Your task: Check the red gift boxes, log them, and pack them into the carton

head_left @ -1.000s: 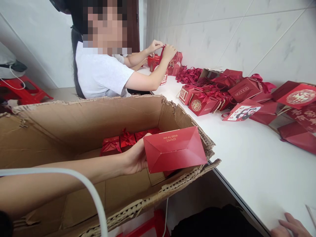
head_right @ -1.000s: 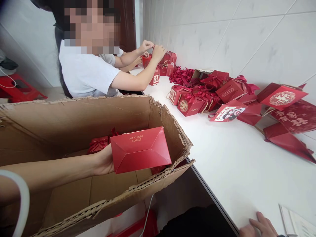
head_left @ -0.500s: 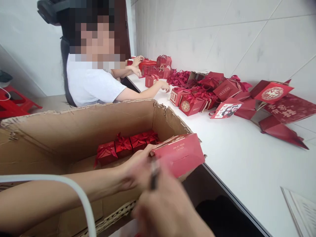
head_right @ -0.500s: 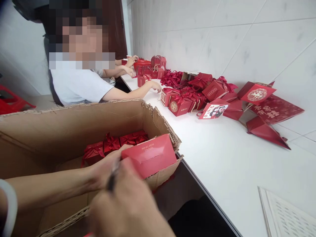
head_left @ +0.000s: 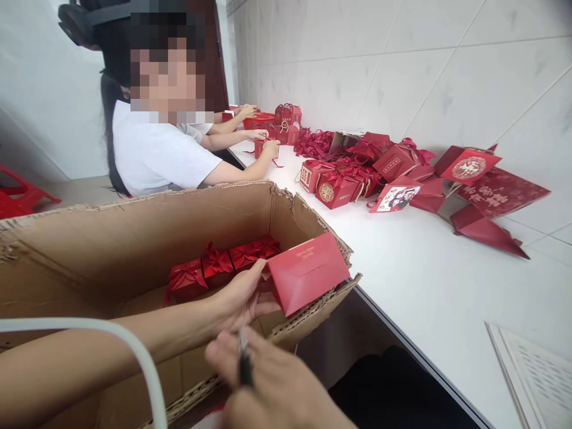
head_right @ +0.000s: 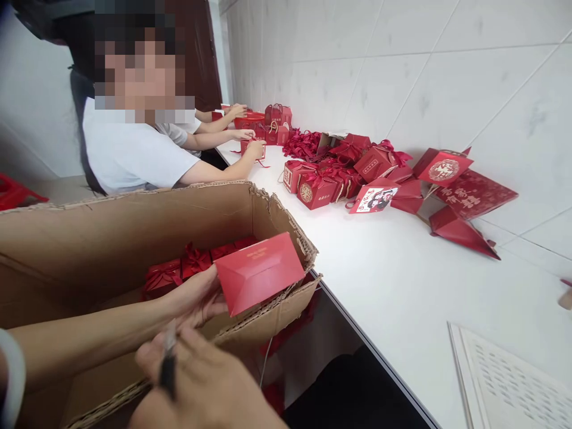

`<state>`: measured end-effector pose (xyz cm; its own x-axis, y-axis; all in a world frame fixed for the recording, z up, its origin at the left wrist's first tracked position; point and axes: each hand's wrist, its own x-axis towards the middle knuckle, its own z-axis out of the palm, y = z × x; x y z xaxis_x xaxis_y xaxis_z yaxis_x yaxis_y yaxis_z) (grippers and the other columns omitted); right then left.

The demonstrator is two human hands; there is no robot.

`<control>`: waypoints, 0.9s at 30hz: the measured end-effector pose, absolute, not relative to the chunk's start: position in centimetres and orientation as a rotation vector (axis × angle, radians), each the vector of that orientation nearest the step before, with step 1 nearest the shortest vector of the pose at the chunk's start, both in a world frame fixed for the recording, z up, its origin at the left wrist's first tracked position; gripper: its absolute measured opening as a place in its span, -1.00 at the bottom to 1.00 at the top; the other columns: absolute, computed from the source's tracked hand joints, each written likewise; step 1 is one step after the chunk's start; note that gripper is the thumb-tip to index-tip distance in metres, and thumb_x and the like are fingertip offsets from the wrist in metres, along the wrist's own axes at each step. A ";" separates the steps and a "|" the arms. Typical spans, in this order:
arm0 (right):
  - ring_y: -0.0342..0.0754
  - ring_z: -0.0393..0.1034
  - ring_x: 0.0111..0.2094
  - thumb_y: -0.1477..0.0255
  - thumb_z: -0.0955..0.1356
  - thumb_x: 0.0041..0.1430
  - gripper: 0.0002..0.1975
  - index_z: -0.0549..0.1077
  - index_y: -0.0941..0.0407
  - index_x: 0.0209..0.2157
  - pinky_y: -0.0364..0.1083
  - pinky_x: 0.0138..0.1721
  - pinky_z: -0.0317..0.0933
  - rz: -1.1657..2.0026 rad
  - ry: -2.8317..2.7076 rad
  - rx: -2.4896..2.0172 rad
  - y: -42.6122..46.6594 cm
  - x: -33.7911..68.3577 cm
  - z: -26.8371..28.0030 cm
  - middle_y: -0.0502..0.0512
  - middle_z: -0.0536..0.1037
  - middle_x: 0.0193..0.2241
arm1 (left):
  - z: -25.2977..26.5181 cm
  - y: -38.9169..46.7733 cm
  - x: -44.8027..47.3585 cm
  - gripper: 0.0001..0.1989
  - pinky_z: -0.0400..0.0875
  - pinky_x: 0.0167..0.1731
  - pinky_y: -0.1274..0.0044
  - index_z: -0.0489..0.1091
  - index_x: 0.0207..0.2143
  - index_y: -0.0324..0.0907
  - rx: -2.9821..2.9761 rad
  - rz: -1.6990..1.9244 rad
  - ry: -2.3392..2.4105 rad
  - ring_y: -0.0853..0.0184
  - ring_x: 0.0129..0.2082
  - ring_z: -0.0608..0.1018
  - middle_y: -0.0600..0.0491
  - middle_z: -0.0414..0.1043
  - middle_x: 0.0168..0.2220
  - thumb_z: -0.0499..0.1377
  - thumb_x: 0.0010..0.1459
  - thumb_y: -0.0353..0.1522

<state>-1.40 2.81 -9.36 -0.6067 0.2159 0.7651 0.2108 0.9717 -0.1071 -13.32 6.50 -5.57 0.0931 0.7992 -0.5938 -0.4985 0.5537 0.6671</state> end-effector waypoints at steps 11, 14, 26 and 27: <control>0.17 0.37 -0.04 0.51 0.23 0.22 -0.85 0.18 0.09 -0.45 0.05 -0.15 0.36 -0.203 -1.692 -1.075 3.1 10.7 -10.3 0.20 0.50 -0.12 | -5.8 6.7 -14.4 -0.76 0.52 -0.50 0.65 0.41 -0.16 -0.21 0.323 1.049 1.120 0.45 -0.46 0.54 0.01 0.48 -0.23 0.04 0.22 -0.30; 0.24 0.39 -0.08 0.31 0.19 0.24 -0.83 0.25 0.09 -0.37 -0.07 -0.52 0.34 -0.395 -1.621 -1.575 4.3 14.7 -12.1 0.24 0.46 -0.07 | -5.9 6.7 -14.4 -0.74 0.50 -0.55 0.67 0.41 -0.13 -0.20 0.328 1.062 1.116 0.47 -0.49 0.53 0.02 0.49 -0.22 0.02 0.23 -0.30; 0.21 0.43 -0.15 0.37 0.11 0.28 -0.70 0.37 0.24 -0.23 0.17 -0.05 0.29 -0.716 -1.883 -1.636 5.3 16.9 -15.7 0.27 0.51 -0.36 | -8.3 7.3 -16.2 -0.75 0.50 -0.46 0.58 0.34 -0.12 -0.14 0.488 1.117 1.260 0.39 -0.45 0.55 0.07 0.51 -0.33 0.10 0.14 -0.29; 0.21 0.43 -0.17 0.38 0.11 0.29 -0.69 0.37 0.26 -0.21 0.18 -0.06 0.30 -0.741 -1.886 -1.618 5.3 16.9 -15.7 0.28 0.52 -0.37 | -8.3 7.6 -16.7 -0.71 0.48 -0.50 0.57 0.33 -0.10 -0.13 0.572 1.149 1.318 0.36 -0.46 0.54 0.07 0.50 -0.34 0.12 0.12 -0.26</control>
<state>16.91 5.34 -15.71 -0.1315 0.6921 0.7097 0.9901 0.1267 0.0600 -16.66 7.62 -8.27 -0.1435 0.8839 -0.4450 -0.3204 0.3840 0.8660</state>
